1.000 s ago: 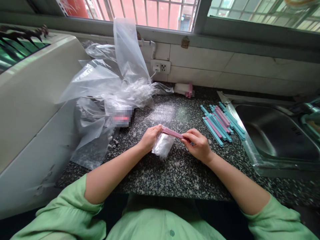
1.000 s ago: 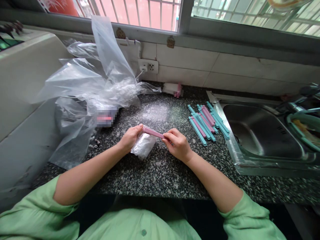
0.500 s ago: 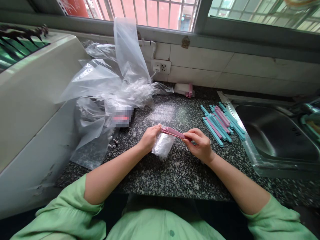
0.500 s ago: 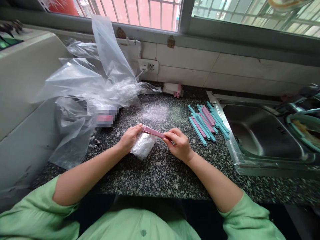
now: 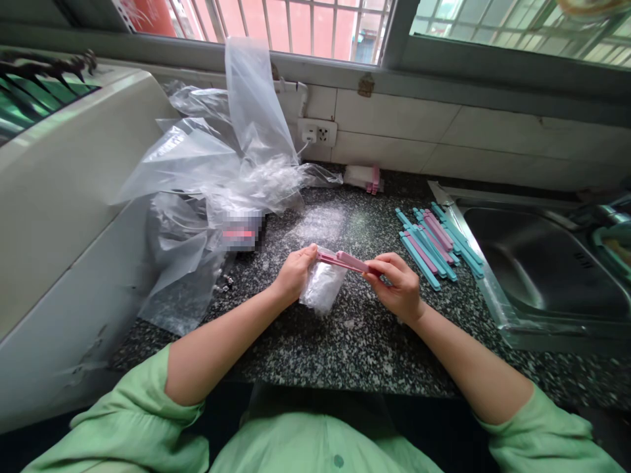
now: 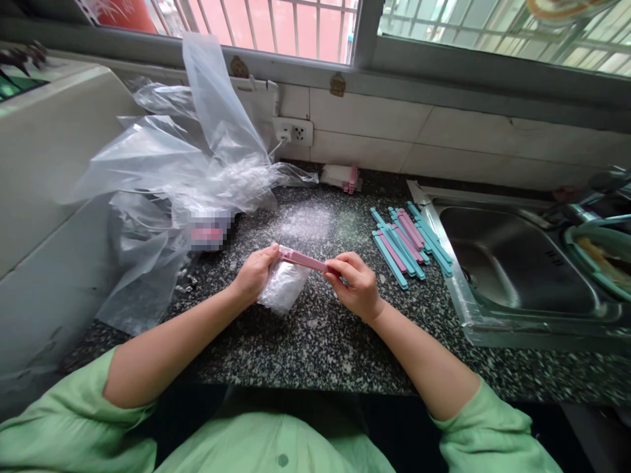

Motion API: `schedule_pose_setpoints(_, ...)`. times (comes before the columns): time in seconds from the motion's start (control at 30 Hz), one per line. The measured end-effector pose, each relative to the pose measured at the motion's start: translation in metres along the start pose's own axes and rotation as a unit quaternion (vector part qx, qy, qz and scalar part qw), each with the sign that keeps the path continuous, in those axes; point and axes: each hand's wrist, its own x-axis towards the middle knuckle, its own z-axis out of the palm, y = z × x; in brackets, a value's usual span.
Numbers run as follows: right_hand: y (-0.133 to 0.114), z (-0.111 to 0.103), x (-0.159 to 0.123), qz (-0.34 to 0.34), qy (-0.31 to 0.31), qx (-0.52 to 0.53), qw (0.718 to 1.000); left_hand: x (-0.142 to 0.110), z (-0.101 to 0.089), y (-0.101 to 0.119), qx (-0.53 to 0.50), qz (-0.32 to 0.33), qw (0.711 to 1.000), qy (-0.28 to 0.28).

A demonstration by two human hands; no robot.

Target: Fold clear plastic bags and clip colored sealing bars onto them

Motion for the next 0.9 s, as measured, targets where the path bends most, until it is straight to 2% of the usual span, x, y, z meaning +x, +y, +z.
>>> schedule_pose_setpoints(0.9, -0.0016, -0.0060, 0.0042, -0.018, 0.041, -0.019, 0.999, -0.0030, 0.0064, 0.0083, -0.029, 0.011, 0.999, 0.039)
